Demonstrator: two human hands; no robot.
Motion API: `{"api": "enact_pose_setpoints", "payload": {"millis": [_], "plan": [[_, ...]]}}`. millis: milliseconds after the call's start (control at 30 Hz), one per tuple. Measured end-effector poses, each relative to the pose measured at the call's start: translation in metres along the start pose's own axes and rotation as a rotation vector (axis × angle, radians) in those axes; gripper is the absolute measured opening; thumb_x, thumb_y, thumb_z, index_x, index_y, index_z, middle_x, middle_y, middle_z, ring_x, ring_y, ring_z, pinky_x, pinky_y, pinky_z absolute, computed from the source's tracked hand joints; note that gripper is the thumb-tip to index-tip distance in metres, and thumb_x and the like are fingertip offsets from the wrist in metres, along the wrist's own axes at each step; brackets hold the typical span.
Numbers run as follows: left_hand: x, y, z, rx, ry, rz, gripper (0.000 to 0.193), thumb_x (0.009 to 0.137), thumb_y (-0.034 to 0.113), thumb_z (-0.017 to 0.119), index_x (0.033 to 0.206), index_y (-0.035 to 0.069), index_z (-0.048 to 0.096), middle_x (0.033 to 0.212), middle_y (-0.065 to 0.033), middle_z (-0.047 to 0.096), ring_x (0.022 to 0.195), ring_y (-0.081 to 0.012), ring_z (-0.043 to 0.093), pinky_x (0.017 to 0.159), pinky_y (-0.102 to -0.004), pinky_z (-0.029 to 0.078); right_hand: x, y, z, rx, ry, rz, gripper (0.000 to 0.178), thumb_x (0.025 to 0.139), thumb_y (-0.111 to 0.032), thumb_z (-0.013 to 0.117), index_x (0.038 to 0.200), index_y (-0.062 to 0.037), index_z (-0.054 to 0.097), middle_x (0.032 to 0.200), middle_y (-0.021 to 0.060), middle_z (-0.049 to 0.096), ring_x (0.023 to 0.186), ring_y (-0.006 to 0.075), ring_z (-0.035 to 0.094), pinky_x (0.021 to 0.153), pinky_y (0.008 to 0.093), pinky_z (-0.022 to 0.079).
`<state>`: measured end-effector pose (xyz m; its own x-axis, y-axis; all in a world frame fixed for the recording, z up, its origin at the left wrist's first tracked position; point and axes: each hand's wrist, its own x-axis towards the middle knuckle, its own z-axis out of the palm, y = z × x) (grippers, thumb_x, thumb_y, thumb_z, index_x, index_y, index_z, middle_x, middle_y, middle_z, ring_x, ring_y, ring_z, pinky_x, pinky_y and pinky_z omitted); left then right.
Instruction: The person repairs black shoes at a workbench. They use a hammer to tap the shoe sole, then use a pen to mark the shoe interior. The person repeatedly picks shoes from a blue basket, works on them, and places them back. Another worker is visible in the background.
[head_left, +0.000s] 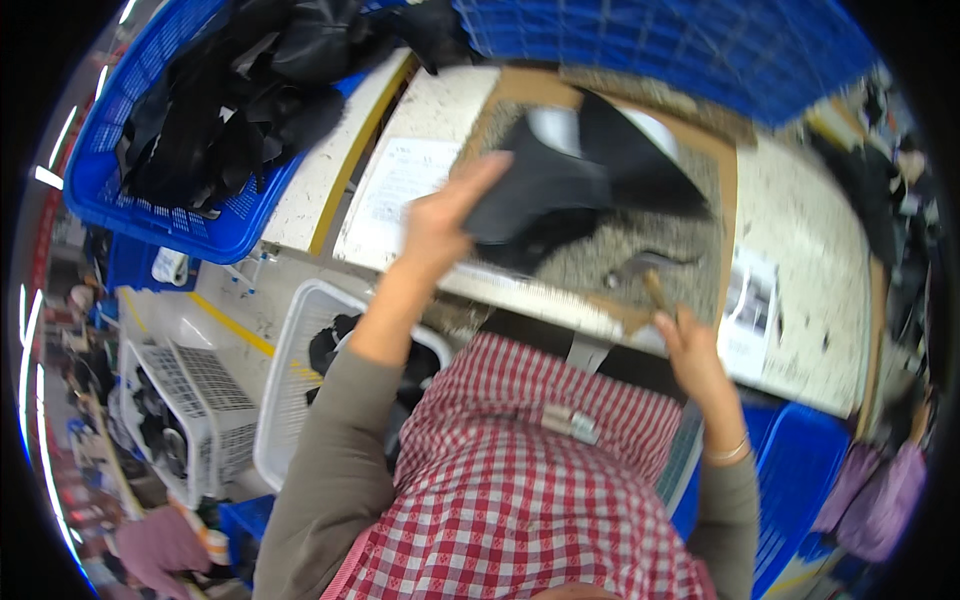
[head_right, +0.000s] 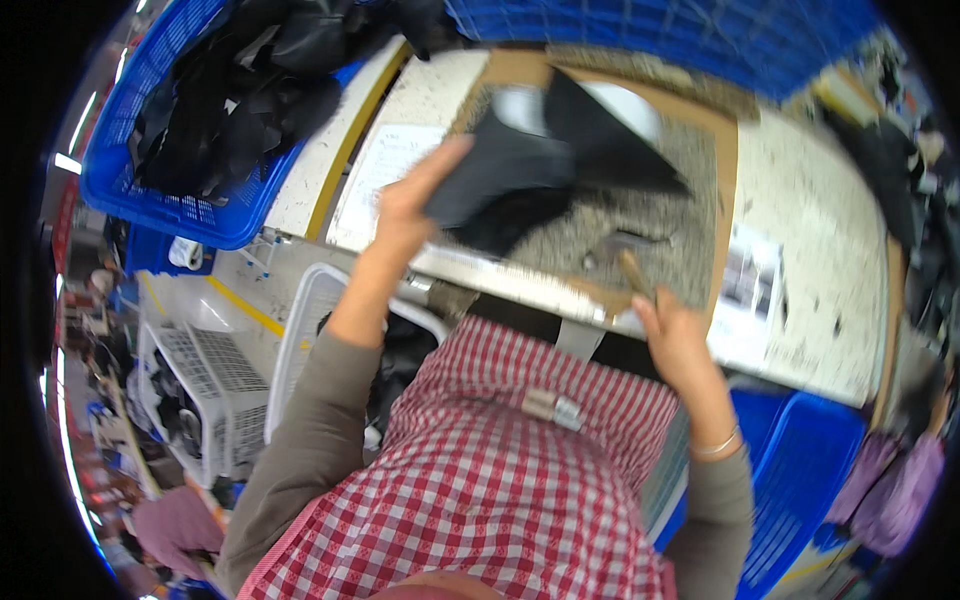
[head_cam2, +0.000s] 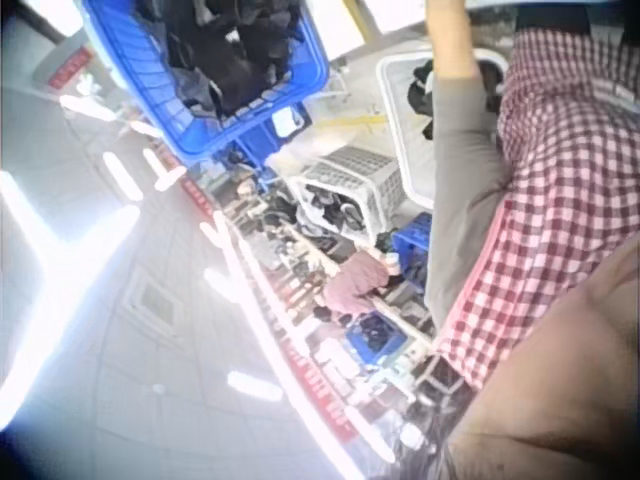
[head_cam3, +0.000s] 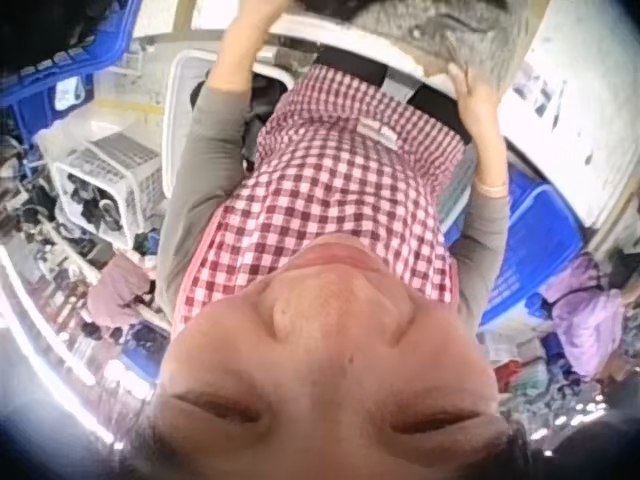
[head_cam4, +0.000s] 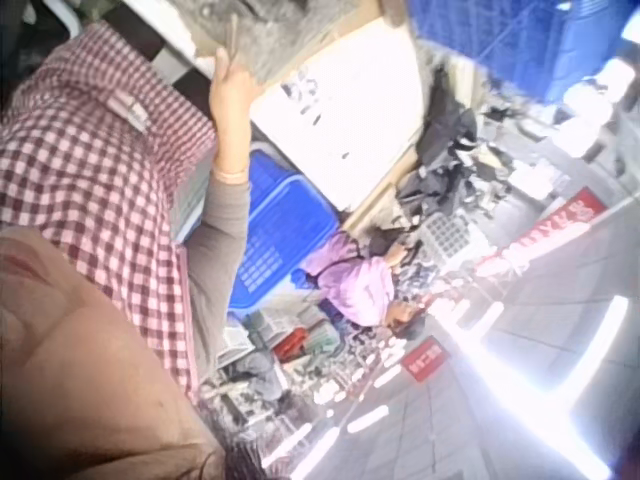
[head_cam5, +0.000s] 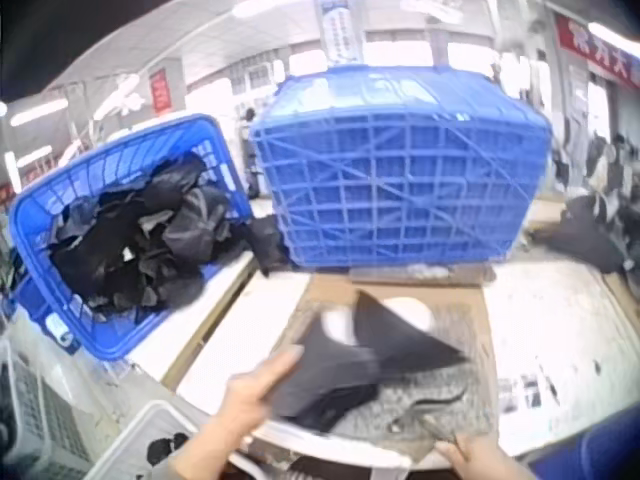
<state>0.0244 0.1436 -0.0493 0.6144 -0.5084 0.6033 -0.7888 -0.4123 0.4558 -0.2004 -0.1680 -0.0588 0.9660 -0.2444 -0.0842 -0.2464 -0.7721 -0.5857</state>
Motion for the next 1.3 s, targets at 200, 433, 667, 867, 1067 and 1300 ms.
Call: {"api": "enact_pose_setpoints", "payload": {"millis": [200,433,667,867,1067,1300], "plan": [[-0.220,0.003,-0.201,0.370,-0.060,-0.466,0.056,0.092,-0.011,0.052,0.146,0.004,0.056,0.144,-0.0161,0.061,0.133,-0.0263,0.057,0.115,-0.0373,0.040,0.000,0.021,-0.015,-0.048,0.252,-0.242,0.033,0.094,-0.034,0.071,0.098,-0.0017,0.064,0.078,0.0236,0.067,0.073,0.0442,0.065,0.064,0.0488,0.051],[-0.308,0.007,-0.279,0.615,-1.160,-1.184,0.065,0.089,0.028,0.077,0.145,0.003,0.055,0.137,-0.0282,0.060,0.132,-0.0404,0.055,0.109,-0.0431,0.045,0.073,0.030,0.005,-0.349,0.516,-0.210,0.028,0.096,-0.034,0.066,0.114,-0.0125,0.066,0.100,0.0132,0.073,0.089,0.0377,0.070,0.073,0.0474,0.055],[-0.061,-0.092,-0.107,0.466,-0.302,-0.269,0.054,0.091,0.004,0.069,0.143,0.008,0.056,0.144,-0.0204,0.057,0.133,-0.0393,0.053,0.111,-0.0436,0.044,0.097,0.034,0.027,-0.328,0.620,-0.242,0.032,0.084,-0.026,0.078,0.107,-0.0089,0.065,0.097,0.0090,0.062,0.092,0.0304,0.065,0.074,0.0422,0.055],[0.168,-0.181,0.018,0.734,-0.100,-0.050,0.080,0.080,-0.005,0.066,0.154,0.017,0.042,0.161,-0.0206,0.034,0.147,-0.0450,0.033,0.109,-0.0682,0.038,0.095,0.024,0.023,-0.362,0.564,-0.209,0.029,0.087,-0.024,0.076,0.107,-0.0074,0.064,0.096,0.0115,0.060,0.089,0.0331,0.064,0.074,0.0424,0.053],[0.260,-0.264,0.066,0.911,-0.283,-0.291,0.064,0.096,0.010,0.053,0.156,0.031,0.041,0.163,-0.0217,0.033,0.134,-0.0544,0.049,0.098,-0.0564,0.054,0.102,0.015,0.021,-0.363,0.524,-0.201,0.029,0.084,-0.021,0.080,0.105,-0.0065,0.064,0.094,0.0118,0.061,0.084,0.0337,0.064,0.069,0.0432,0.052],[0.183,-0.269,-0.055,0.276,0.270,-0.406,0.065,0.083,-0.008,0.049,0.135,0.025,0.068,0.119,-0.0205,0.072,0.105,-0.0313,0.072,0.094,-0.0343,0.054,0.100,0.019,0.022,-0.363,0.527,-0.225,0.029,0.084,-0.020,0.080,0.104,-0.0063,0.064,0.092,0.0118,0.061,0.083,0.0337,0.064,0.068,0.0425,0.051]]}}
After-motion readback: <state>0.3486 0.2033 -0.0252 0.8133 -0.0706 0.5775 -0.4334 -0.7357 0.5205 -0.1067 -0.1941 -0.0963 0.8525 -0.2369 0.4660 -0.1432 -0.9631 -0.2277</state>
